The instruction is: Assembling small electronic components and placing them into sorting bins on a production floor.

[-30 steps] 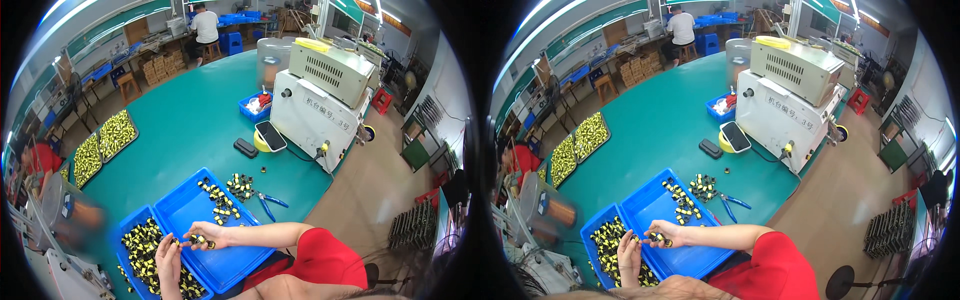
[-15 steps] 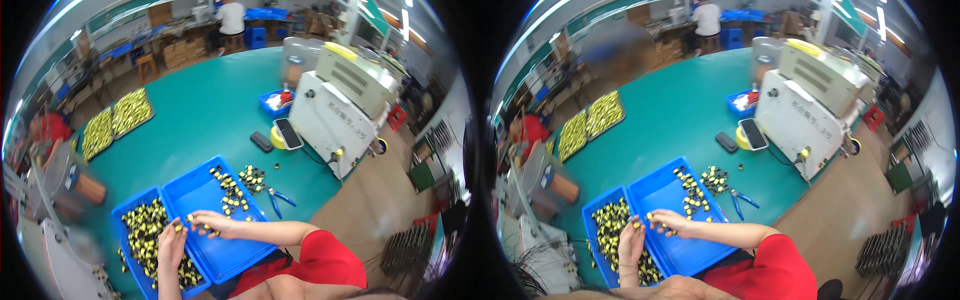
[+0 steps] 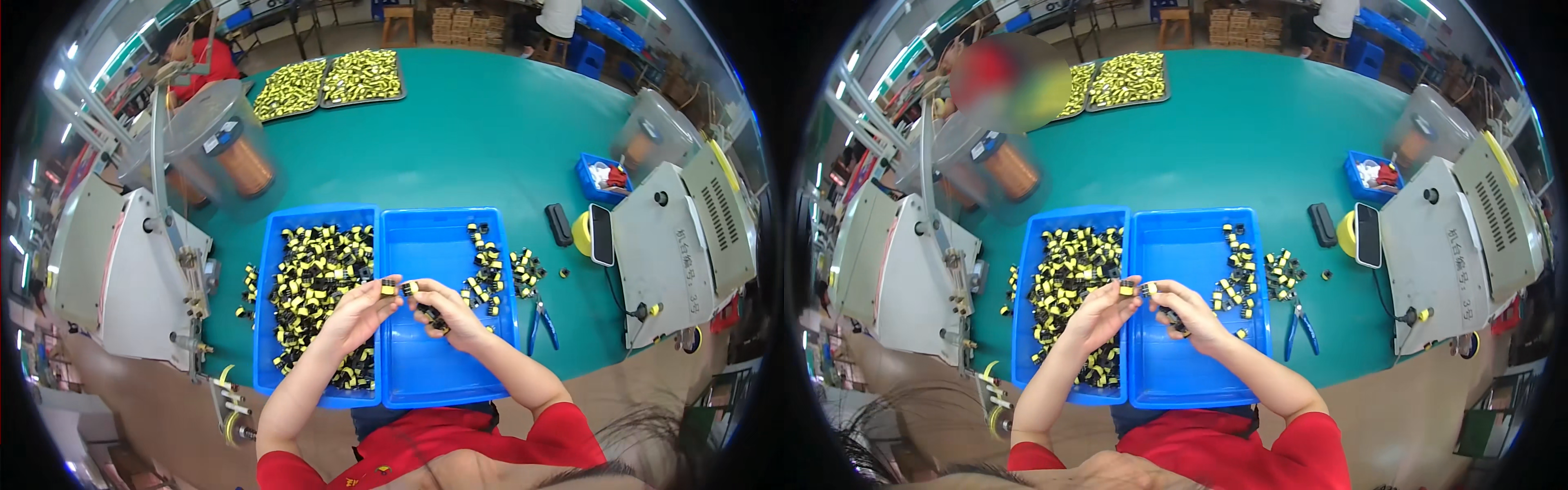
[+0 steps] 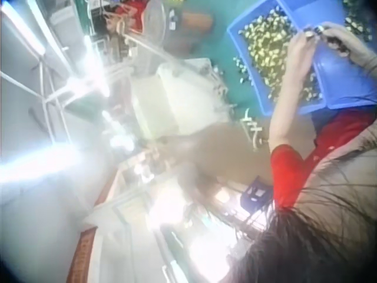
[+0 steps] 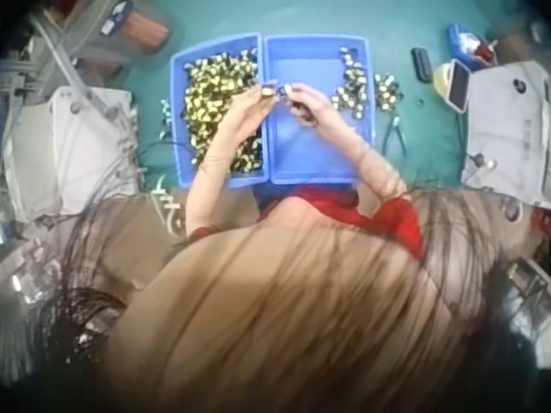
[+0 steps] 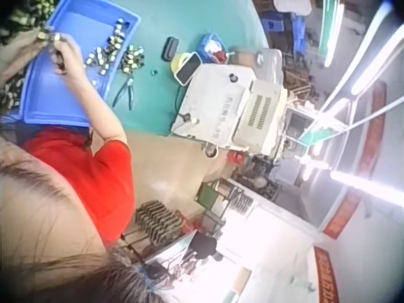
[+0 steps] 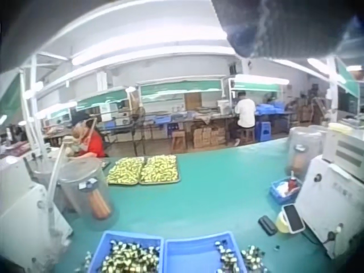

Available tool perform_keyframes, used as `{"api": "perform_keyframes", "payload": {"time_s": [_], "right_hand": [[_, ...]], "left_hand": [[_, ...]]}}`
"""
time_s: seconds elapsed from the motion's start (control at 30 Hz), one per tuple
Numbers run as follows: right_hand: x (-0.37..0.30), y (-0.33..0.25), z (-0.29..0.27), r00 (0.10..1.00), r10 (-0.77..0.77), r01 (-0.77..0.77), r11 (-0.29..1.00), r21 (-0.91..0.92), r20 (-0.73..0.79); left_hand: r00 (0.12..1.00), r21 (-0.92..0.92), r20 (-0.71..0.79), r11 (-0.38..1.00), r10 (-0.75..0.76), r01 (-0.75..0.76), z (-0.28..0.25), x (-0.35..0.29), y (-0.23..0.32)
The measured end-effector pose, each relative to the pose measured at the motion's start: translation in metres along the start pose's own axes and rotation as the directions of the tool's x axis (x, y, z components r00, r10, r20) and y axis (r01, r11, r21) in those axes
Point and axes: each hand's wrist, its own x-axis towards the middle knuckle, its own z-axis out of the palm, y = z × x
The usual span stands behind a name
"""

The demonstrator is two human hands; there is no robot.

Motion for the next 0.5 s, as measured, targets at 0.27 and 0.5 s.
{"api": "perform_keyframes", "payload": {"time_s": [0.27,0.5], "right_hand": [[-0.005,-0.001,0.006,0.997,-0.068,0.067,0.996,-0.059,-0.02],[0.003,0.013,0.002,0.914,-0.403,0.349,0.836,-0.424,-0.043]], "left_hand": [[0.999,0.057,-0.041,0.998,0.028,-0.025,0.005,0.0,-0.004],[0.999,0.173,-0.028,0.985,-0.019,0.024,0.008,0.002,-0.009]]}}
